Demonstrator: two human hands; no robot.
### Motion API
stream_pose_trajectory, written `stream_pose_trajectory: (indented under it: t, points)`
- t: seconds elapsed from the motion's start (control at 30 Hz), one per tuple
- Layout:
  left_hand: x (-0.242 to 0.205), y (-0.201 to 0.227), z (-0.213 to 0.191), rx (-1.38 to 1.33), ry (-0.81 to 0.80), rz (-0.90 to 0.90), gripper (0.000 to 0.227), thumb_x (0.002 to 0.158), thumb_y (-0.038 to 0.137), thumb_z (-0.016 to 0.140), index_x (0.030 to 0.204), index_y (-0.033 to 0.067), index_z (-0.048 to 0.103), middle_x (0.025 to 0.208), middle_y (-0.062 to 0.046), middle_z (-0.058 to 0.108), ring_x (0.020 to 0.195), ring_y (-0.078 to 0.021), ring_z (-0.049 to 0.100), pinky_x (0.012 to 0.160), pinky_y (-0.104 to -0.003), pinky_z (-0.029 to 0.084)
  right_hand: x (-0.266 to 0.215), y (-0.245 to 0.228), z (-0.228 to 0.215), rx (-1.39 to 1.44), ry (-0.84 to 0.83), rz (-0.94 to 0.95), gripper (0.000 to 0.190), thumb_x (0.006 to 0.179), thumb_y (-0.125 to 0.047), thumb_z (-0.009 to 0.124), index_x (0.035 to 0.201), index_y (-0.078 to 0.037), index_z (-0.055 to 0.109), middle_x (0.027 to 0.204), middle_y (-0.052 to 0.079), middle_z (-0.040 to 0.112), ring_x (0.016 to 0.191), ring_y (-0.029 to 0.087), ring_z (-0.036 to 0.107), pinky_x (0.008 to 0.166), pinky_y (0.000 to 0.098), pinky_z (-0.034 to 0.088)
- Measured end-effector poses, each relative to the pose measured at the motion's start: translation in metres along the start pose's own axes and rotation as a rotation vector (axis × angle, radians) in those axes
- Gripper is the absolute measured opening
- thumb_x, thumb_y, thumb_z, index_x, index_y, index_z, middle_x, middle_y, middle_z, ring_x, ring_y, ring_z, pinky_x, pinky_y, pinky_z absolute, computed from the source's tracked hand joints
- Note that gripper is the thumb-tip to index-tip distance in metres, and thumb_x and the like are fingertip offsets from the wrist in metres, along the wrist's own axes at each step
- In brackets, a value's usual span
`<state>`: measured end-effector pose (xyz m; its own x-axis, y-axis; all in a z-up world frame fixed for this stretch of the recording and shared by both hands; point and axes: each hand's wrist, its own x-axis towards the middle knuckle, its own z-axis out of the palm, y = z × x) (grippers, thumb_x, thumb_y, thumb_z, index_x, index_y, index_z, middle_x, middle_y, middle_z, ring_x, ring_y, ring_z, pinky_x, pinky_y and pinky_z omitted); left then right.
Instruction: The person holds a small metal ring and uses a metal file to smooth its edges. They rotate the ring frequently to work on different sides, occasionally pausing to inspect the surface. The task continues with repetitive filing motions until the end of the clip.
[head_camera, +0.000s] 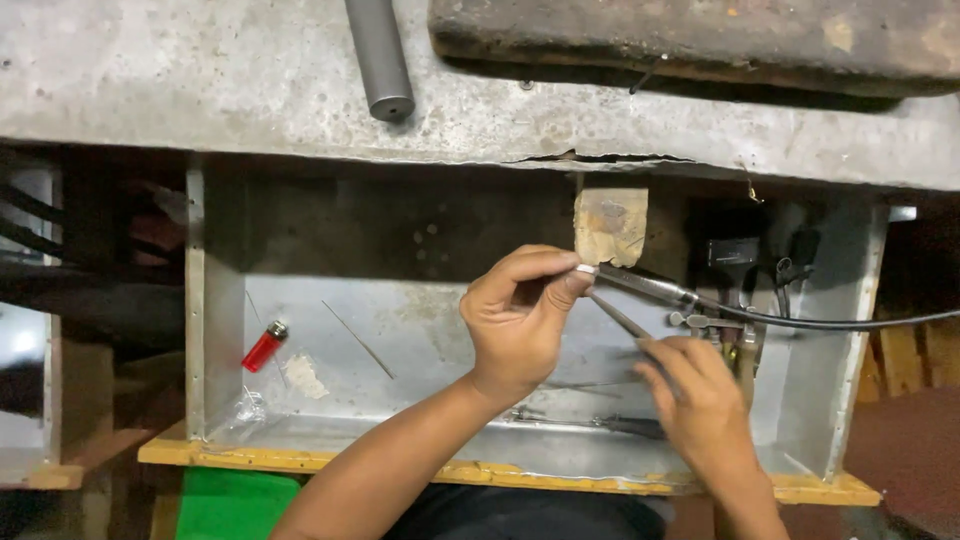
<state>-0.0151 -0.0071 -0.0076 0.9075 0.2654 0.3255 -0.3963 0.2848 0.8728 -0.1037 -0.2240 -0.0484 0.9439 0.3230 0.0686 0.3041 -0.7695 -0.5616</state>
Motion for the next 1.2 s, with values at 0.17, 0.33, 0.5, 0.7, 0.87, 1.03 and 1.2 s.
stream_pose_trajectory:
  t: [0.17, 0.33, 0.5, 0.7, 0.87, 1.03, 1.2]
  points:
    - [0.002, -0.009, -0.006, -0.086, 0.005, -0.184, 0.012, 0.093, 0.009, 0.077, 0.103, 0.0083, 0.07, 0.105, -0.012, 0.071, 0.102, -0.02, 0.07, 0.09, -0.027, 0.061, -0.032, 0.045, 0.015, -0.567, -0.006, 0.368, 0.024, 0.089, -0.029, 0.075, 0.109, -0.016, 0.077, 0.101, 0.007, 0.066, 0.092, 0.032, 0.06, 0.079, 0.0471, 0.053]
    - [-0.002, -0.02, -0.005, -0.298, 0.064, -0.316, 0.013, 0.088, -0.001, 0.079, 0.097, 0.0032, 0.07, 0.1, -0.015, 0.07, 0.087, -0.0229, 0.073, 0.081, -0.032, 0.07, -0.026, 0.027, 0.002, -0.283, 0.013, 0.324, 0.016, 0.096, -0.017, 0.067, 0.105, -0.003, 0.067, 0.098, 0.013, 0.063, 0.093, 0.032, 0.059, 0.084, 0.0438, 0.049]
    - [-0.002, -0.021, -0.005, -0.359, 0.072, -0.326, 0.013, 0.088, -0.001, 0.078, 0.094, 0.0022, 0.067, 0.097, -0.018, 0.07, 0.083, -0.0265, 0.074, 0.082, -0.038, 0.071, -0.026, -0.008, -0.003, 0.004, 0.333, 0.241, 0.015, 0.099, -0.007, 0.068, 0.107, 0.006, 0.065, 0.098, 0.016, 0.065, 0.081, 0.023, 0.059, 0.073, 0.0333, 0.047]
    - [0.001, -0.01, -0.004, -0.354, 0.067, -0.314, 0.013, 0.09, -0.003, 0.076, 0.101, -0.0003, 0.07, 0.097, -0.017, 0.072, 0.083, -0.0303, 0.077, 0.079, -0.035, 0.07, -0.01, -0.048, 0.023, 0.366, 0.532, 0.176, 0.024, 0.101, -0.004, 0.059, 0.12, 0.004, 0.047, 0.071, 0.019, 0.064, 0.052, 0.02, 0.062, 0.049, 0.0279, 0.054]
    - [-0.001, -0.009, -0.005, -0.129, 0.106, -0.28, 0.017, 0.085, 0.003, 0.082, 0.096, 0.0018, 0.068, 0.1, -0.016, 0.073, 0.092, -0.0223, 0.076, 0.083, -0.03, 0.069, 0.008, -0.067, 0.035, 0.598, 0.568, 0.223, 0.027, 0.102, -0.013, 0.055, 0.12, 0.006, 0.052, 0.072, 0.015, 0.056, 0.047, 0.017, 0.051, 0.043, 0.0274, 0.044]
    - [0.01, 0.0, -0.007, 0.035, 0.008, -0.081, 0.016, 0.089, -0.001, 0.078, 0.09, 0.0056, 0.063, 0.093, -0.012, 0.072, 0.086, -0.0196, 0.072, 0.077, -0.028, 0.061, -0.004, -0.069, 0.062, 0.789, 0.594, 0.239, 0.024, 0.102, -0.015, 0.056, 0.117, 0.004, 0.054, 0.06, 0.013, 0.05, 0.044, 0.017, 0.046, 0.039, 0.029, 0.039]
    - [0.022, 0.008, -0.004, 0.076, -0.038, 0.03, 0.022, 0.089, -0.017, 0.068, 0.084, 0.0012, 0.057, 0.082, -0.015, 0.066, 0.075, -0.0242, 0.069, 0.069, -0.031, 0.064, -0.005, -0.069, 0.066, 0.776, 0.608, 0.204, 0.019, 0.102, -0.012, 0.055, 0.113, 0.004, 0.057, 0.054, 0.01, 0.042, 0.041, 0.018, 0.044, 0.041, 0.0304, 0.038]
